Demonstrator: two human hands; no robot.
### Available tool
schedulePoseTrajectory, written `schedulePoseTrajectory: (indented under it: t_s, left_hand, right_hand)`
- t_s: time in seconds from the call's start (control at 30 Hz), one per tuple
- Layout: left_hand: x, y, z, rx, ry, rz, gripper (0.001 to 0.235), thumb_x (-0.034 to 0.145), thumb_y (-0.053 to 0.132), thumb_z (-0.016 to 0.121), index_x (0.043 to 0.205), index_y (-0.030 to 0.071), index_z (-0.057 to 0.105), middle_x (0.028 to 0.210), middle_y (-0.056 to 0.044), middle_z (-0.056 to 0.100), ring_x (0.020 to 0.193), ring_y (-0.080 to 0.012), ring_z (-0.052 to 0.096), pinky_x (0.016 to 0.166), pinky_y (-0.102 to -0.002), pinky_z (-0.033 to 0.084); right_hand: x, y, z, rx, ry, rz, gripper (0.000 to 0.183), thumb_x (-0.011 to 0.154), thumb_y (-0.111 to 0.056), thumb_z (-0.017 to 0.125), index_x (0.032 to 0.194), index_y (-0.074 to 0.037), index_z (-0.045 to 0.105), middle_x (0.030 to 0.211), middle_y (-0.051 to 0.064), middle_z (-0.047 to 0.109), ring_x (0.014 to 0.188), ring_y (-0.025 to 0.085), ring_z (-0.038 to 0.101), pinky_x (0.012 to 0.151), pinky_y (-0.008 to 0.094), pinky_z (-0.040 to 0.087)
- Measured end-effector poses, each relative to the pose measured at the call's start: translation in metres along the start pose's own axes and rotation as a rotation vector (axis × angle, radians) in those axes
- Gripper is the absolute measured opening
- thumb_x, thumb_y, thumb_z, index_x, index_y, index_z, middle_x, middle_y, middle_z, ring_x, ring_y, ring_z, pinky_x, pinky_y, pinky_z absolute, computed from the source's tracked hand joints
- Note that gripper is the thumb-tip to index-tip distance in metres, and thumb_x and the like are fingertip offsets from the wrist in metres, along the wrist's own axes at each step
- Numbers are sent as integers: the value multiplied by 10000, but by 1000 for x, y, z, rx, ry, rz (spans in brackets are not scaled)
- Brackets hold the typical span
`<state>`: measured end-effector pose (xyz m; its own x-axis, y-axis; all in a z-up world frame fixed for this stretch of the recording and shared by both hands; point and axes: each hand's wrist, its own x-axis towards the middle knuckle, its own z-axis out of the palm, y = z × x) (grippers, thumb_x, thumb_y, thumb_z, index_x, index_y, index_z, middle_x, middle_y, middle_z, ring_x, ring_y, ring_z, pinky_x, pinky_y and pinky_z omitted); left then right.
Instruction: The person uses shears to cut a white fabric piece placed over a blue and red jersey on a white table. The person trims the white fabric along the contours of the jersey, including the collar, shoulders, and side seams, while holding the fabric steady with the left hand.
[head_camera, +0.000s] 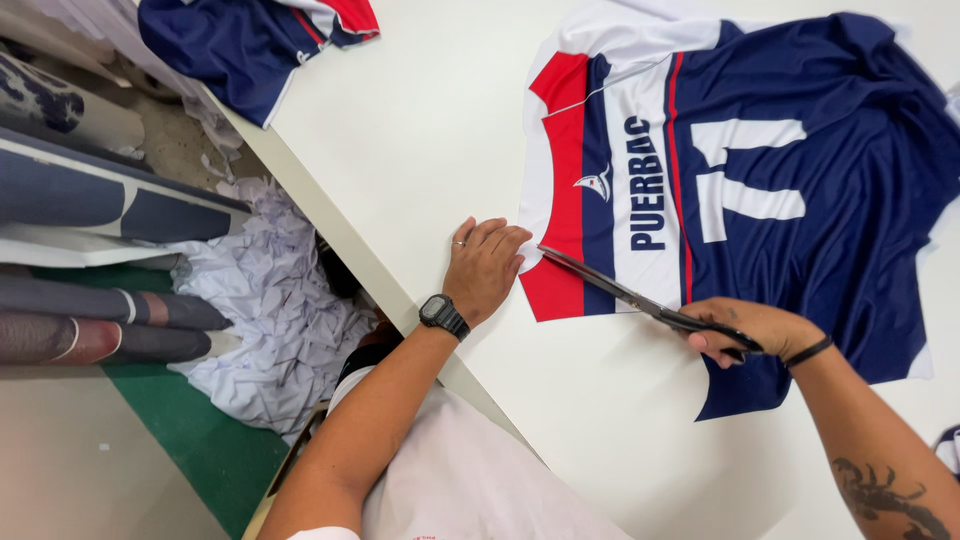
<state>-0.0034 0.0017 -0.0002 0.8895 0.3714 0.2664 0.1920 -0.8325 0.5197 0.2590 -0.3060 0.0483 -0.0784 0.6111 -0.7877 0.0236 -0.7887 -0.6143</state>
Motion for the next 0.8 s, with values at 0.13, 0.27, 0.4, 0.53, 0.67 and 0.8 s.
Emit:
schedulePoseTrajectory:
  t_s: [0.13,0.27,0.4,0.53,0.67,0.8]
  left_hand:
    - [4,6,-9,-51,55,36,228,928,210,697,1150,184,651,1242,14,647,1283,-213,521,1150,-538,288]
    - [9,9,-21,-40,-24,75,270,836,301,741,1051,139,726,1103,-56,643,1084,-267,550,1001,-530,363]
    - [28,7,-22,66,-232,69,134,926,268,705,916,142,749,931,-43,688,907,-243,640,906,-483,454]
    - [56,-9,-33,-289,-431,-228,175,914,291,691,923,125,742,849,-35,713,794,-223,692,755,-405,546]
    - [82,-21,-41,-205,-593,-266,197,956,313,657,1001,130,715,868,-42,740,815,-236,710,753,-390,553]
    - [88,-40,-44,-22,-426,209,233,896,239,709,1102,132,717,1132,-95,663,1060,-287,617,900,-463,481]
  right_hand:
    - [-28,24,38,113,40,-45,570,737,-588,784,791,-54,592,542,5,566,432,106,580,382,242,443]
    - [-49,48,117,289,153,-213,649,720,-669,751,818,-40,622,554,6,581,443,108,586,405,242,459]
    - [-35,50,215,512,346,-304,650,727,-661,739,859,-33,632,562,11,589,452,112,587,402,256,481]
    - [4,10,303,798,525,-364,616,751,-605,770,894,-25,620,590,17,575,486,122,581,436,260,474]
    - [47,-46,336,826,730,-253,580,774,-607,727,851,-42,622,567,12,560,465,117,585,426,256,471]
    - [84,-97,356,942,806,-75,542,771,-599,696,831,-67,615,548,26,565,439,136,575,409,269,456]
